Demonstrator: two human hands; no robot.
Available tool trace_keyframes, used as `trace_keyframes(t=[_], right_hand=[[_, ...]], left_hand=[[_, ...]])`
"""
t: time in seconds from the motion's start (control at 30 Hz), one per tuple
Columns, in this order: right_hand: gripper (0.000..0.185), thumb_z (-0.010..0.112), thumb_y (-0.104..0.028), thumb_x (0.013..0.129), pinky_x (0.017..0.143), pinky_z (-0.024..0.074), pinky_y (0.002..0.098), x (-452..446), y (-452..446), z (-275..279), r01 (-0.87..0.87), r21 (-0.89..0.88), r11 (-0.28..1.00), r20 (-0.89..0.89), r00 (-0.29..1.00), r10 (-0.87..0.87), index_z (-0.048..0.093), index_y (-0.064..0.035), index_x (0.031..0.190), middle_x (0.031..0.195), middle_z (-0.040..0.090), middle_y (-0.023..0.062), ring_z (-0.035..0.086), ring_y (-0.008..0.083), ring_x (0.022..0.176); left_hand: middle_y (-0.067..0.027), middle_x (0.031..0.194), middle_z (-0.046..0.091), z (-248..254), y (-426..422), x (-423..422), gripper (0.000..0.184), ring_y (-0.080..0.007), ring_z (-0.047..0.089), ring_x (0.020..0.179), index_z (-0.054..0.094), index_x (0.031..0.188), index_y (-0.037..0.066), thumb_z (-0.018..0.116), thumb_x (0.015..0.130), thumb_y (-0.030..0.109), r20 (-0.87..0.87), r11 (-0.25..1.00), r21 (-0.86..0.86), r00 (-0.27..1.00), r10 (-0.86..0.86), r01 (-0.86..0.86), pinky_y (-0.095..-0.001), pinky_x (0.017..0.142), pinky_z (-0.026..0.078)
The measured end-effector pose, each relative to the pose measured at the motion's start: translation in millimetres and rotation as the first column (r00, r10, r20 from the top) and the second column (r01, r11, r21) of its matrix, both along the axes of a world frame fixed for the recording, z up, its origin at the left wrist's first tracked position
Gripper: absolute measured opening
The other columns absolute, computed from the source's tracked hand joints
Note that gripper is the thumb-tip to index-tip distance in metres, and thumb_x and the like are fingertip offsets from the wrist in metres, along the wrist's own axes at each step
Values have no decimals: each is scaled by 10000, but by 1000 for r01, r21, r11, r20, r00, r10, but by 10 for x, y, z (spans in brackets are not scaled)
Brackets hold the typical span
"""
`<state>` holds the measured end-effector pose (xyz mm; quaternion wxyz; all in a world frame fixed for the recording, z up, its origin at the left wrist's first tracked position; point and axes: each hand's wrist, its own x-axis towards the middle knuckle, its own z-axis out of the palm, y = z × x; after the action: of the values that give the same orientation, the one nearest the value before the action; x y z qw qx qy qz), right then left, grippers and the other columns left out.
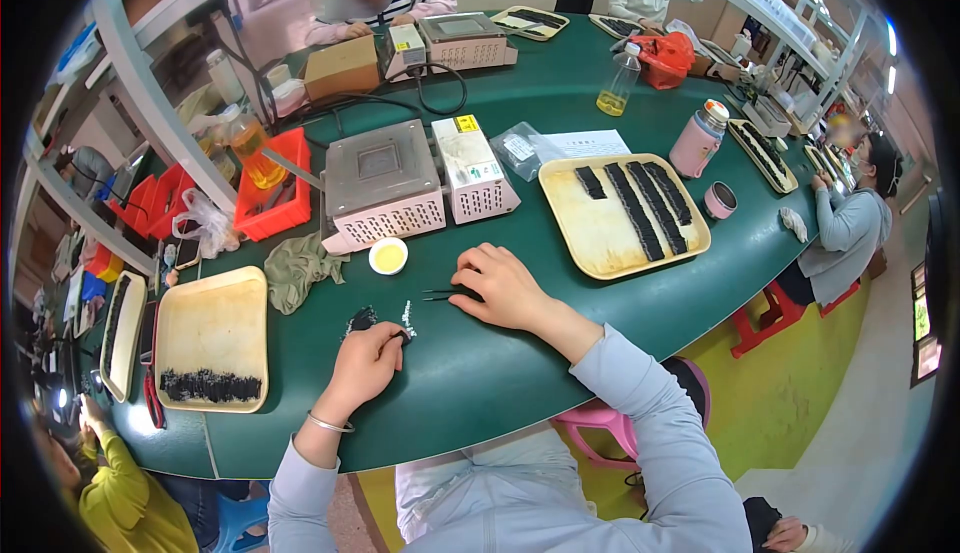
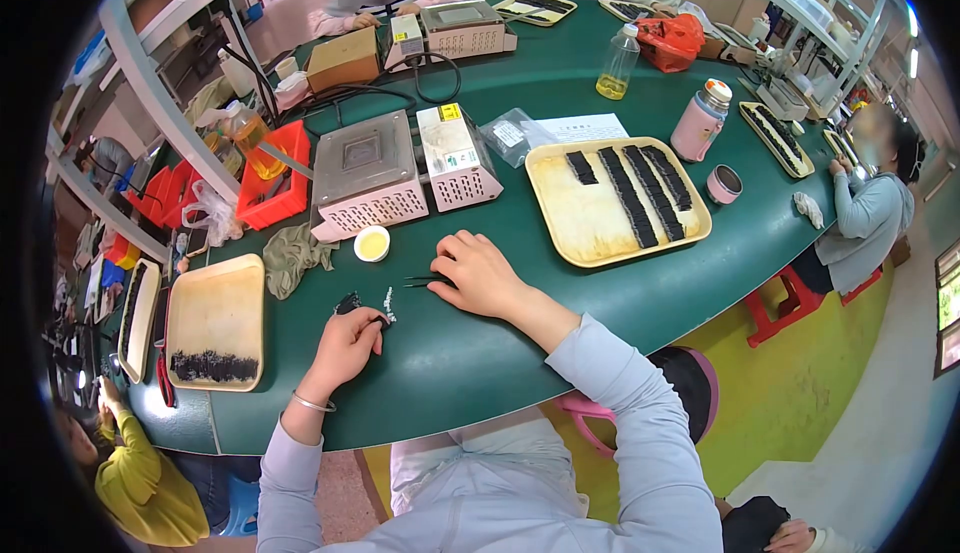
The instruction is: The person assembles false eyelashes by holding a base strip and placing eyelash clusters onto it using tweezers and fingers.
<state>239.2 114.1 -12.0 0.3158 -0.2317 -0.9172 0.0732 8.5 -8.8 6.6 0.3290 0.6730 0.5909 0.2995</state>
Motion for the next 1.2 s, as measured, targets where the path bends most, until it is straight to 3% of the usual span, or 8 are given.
trace_keyframes(t=[0.73, 0.83, 1.0, 1.1, 1.17, 1.2], right_hand=[[227, 740, -243, 751, 756, 446, 383, -3, -8, -22, 12, 29, 1000, -5, 1000, -12, 626, -87, 871, 966, 560, 61, 551, 260, 902], [324, 735, -282, 747, 803, 441, 399, 8, -60, -27, 68, 16, 998, 9, 998, -68, 614, -75, 964, 1012, 571, 84, 548, 276, 967], [426, 740, -289, 734, 853, 430, 406, 318, -390, 89, 222, 47, 974, -71, 973, -218, 582, -52, 1052, 1062, 568, 113, 531, 295, 1028], [441, 743, -282, 731, 864, 425, 411, 646, -711, 51, 307, -6, 952, -91, 948, -306, 573, -48, 1064, 1081, 559, 126, 521, 300, 1044], [443, 742, -287, 732, 883, 421, 415, 835, -942, -34, 363, -100, 926, -58, 927, -370, 571, -45, 1061, 1103, 555, 135, 514, 309, 1070], [444, 742, -290, 733, 892, 419, 417, 927, -1043, -61, 389, -142, 910, -38, 917, -397, 570, -43, 1059, 1113, 553, 140, 511, 313, 1083]], left_hand=[[-56, 589, 590, -49, -21, -34, 117, -131, 550, 521, 624, 920, -16, 513, 896, 15, 37, 1000, 29, 999, -1, 0, -263, 512, 427], [-75, 589, 599, -76, 17, -36, 117, -149, 581, 524, 627, 917, -19, 520, 888, 16, 99, 1000, 5, 995, 0, 0, -283, 528, 455], [-44, 571, 553, -260, 82, -130, 121, -90, 466, 450, 599, 927, -21, 485, 920, 21, 183, 999, -36, 983, 6, 0, -232, 431, 348], [-32, 552, 527, -468, 152, -256, 121, -59, 363, 381, 578, 973, -2, 473, 946, 53, 220, 998, -55, 975, 0, 13, -206, 363, 261], [-29, 559, 506, -281, 141, -203, 112, -86, 484, 466, 583, 934, -35, 473, 919, -21, 262, 988, -153, 964, 35, 6, -215, 444, 346], [-29, 551, 510, -477, 223, -337, 117, -65, 408, 415, 575, 946, -20, 463, 935, 12, 278, 992, -122, 960, 23, 12, -206, 393, 287]])
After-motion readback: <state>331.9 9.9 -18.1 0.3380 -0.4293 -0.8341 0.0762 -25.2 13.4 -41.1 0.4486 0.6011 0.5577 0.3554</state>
